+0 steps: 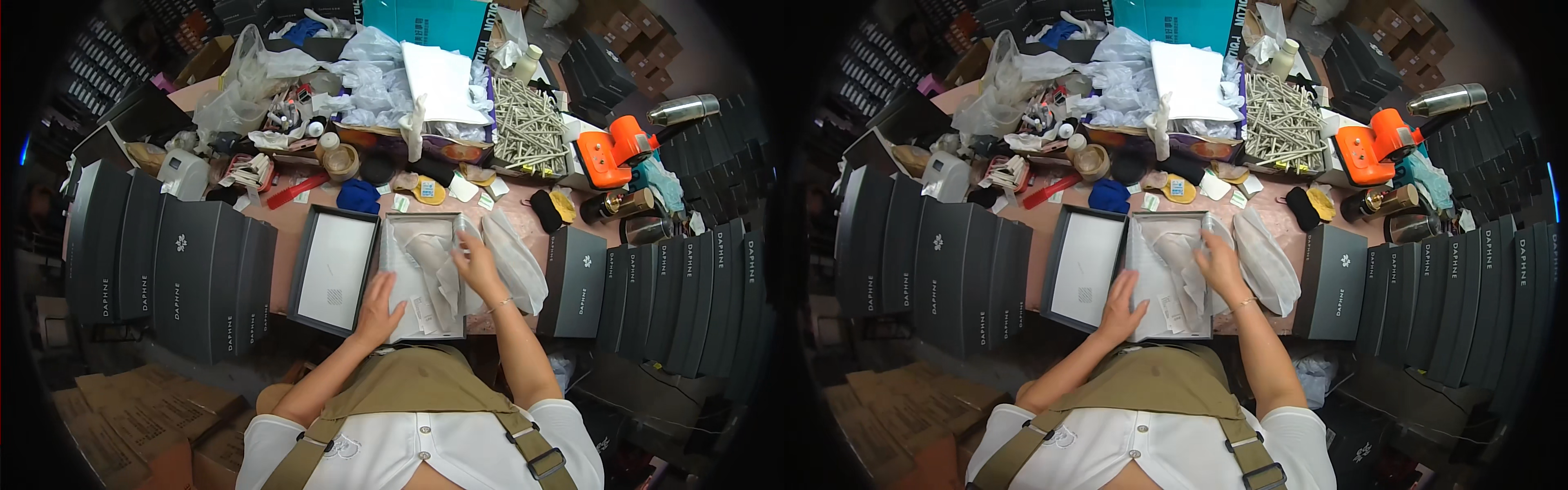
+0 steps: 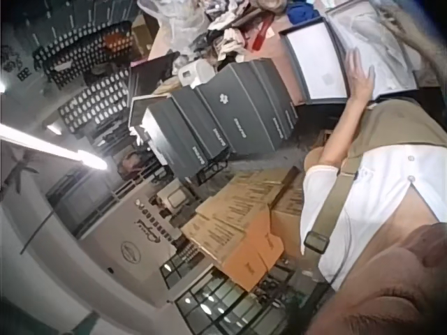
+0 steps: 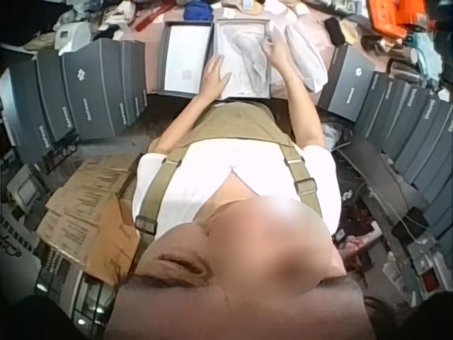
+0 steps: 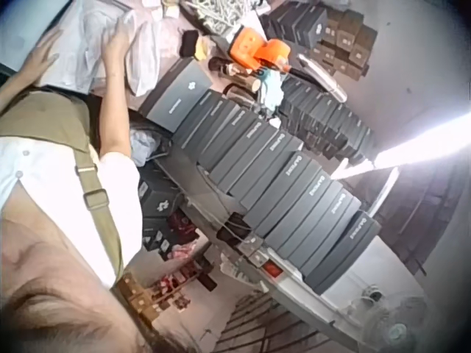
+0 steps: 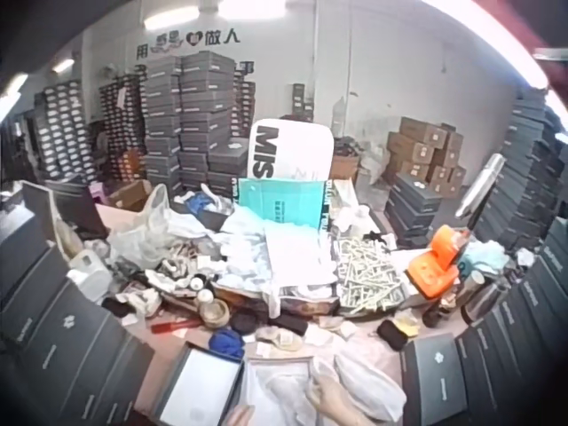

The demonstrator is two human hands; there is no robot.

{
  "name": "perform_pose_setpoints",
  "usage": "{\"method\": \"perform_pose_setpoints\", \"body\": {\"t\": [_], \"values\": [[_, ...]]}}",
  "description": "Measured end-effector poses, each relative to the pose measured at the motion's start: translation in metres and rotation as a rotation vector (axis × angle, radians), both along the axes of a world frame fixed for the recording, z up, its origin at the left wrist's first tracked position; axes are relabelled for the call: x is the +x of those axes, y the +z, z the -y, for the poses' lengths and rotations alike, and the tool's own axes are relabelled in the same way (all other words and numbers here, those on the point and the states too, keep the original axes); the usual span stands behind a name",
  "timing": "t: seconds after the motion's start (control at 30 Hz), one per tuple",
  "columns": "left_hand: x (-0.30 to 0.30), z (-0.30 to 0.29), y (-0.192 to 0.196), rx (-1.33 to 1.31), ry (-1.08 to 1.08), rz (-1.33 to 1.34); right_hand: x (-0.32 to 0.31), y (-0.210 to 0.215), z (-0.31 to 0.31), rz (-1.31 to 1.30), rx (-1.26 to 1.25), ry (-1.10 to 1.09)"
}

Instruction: Cleaning and packing a pair of tan high-heeled shoes into a box with protective wrapping.

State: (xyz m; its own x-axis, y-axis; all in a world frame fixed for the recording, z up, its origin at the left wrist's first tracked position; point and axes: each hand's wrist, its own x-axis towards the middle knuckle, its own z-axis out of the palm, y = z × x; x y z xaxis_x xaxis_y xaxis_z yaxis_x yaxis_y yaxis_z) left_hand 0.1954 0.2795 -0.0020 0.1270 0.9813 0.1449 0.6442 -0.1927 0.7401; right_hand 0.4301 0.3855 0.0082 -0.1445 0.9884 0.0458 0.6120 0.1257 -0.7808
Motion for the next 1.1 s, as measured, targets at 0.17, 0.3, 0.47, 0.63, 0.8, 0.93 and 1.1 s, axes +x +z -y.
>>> {"method": "perform_pose_setpoints", "body": {"t": [0.17,0.3,0.47,0.63,0.8,0.93,1.1], "values": [[0.023,-0.009,-0.01,-0.322,-0.238,0.32,-0.053,-0.026,-0.01,0.606,-0.155,0.237],[0.02,-0.011,0.02,-0.928,0.129,1.047,-0.028,0.014,-0.002,0.069,-0.032,0.108],[0.051,-0.028,0.03,-0.942,0.16,1.565,-0.06,0.067,0.024,-0.231,0.287,-0.188],[-0.008,-0.011,0.039,-0.798,-0.061,1.398,-0.032,0.107,0.065,0.004,0.256,0.269],[-0.033,-0.008,0.054,-0.799,-0.044,1.426,0.004,0.152,0.065,-0.206,-0.082,0.067],[-0.02,-0.037,0.053,-0.868,-0.035,1.442,-0.048,0.112,0.06,-0.3,-0.005,0.144],[-0.041,-0.052,0.049,-0.948,-0.094,1.413,-0.067,0.104,0.057,-0.25,-0.04,0.289]]}}
